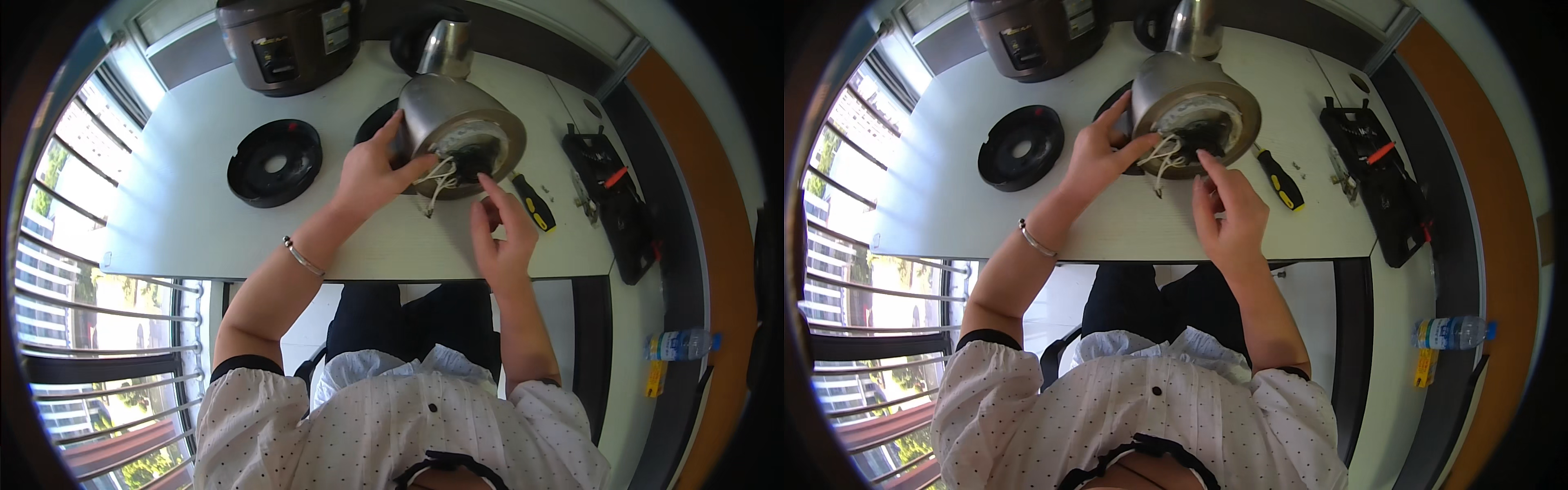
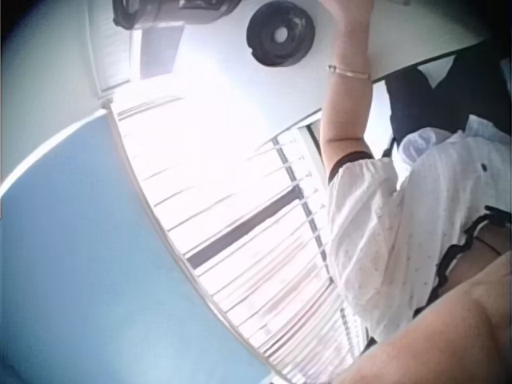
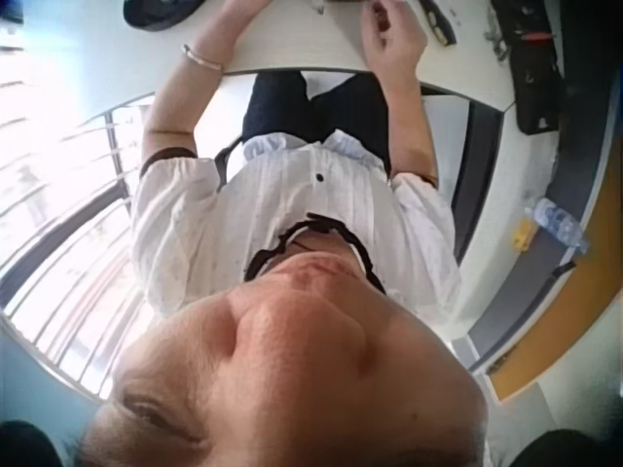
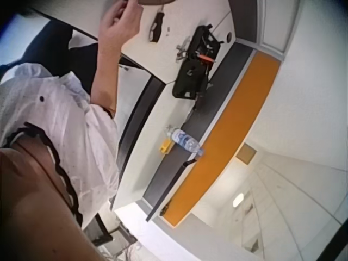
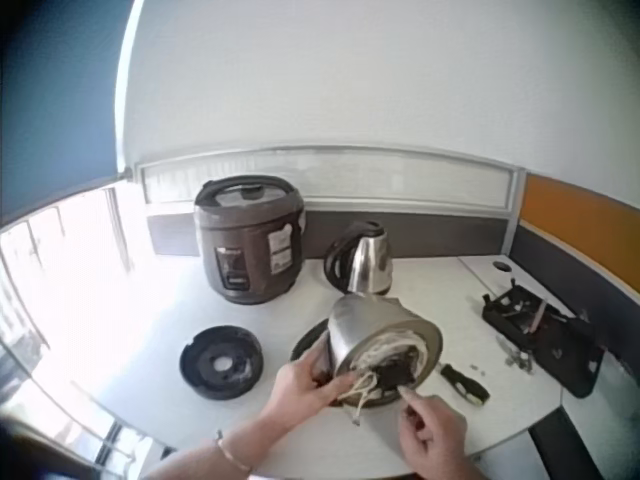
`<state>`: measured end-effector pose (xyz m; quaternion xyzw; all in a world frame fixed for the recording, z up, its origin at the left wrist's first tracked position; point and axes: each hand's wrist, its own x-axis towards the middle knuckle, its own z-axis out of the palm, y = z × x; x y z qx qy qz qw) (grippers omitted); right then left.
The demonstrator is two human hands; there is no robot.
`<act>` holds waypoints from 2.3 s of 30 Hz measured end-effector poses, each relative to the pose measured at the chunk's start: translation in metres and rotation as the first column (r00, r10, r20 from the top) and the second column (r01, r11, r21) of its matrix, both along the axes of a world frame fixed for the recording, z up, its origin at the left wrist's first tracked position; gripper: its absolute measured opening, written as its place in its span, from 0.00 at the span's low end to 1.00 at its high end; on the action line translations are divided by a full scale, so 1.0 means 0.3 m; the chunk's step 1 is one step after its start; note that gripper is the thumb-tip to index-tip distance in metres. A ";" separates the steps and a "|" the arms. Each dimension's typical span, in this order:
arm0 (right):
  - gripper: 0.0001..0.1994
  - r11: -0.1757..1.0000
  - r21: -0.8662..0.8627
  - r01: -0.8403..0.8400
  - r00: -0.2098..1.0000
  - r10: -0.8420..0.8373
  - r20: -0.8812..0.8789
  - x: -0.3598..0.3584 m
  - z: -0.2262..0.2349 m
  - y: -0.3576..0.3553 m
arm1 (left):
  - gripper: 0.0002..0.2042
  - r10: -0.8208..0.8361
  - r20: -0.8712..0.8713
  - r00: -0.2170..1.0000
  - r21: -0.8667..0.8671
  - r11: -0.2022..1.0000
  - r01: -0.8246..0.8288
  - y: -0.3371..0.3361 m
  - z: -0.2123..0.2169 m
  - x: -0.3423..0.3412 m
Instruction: The person uses a screwdriver to remove screws from the base of an electric kettle. After removing the screws, the person detaches the base cover and inspects the internal wiring.
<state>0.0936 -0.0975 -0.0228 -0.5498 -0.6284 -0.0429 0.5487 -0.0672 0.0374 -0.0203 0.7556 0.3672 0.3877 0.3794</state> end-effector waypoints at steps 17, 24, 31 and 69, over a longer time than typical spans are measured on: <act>0.13 0.984 -0.148 0.098 0.994 -0.089 0.067 -0.049 0.037 0.082 | 0.45 0.012 -0.123 0.992 0.180 0.984 0.011 -0.020 0.017 -0.002; 0.14 0.989 -0.118 0.084 0.996 -0.079 0.050 -0.043 0.021 0.092 | 0.46 0.002 -0.186 0.983 0.104 0.994 0.017 -0.030 0.042 -0.006; 0.15 0.994 -0.082 0.072 0.997 -0.070 0.034 -0.041 0.001 0.094 | 0.47 0.012 -0.178 0.984 0.090 0.996 0.004 -0.025 0.034 0.001; 0.23 0.975 0.056 0.215 0.974 -0.219 0.062 0.057 -0.085 0.089 | 0.44 0.024 -0.105 0.994 0.169 0.986 -0.005 -0.030 -0.001 0.013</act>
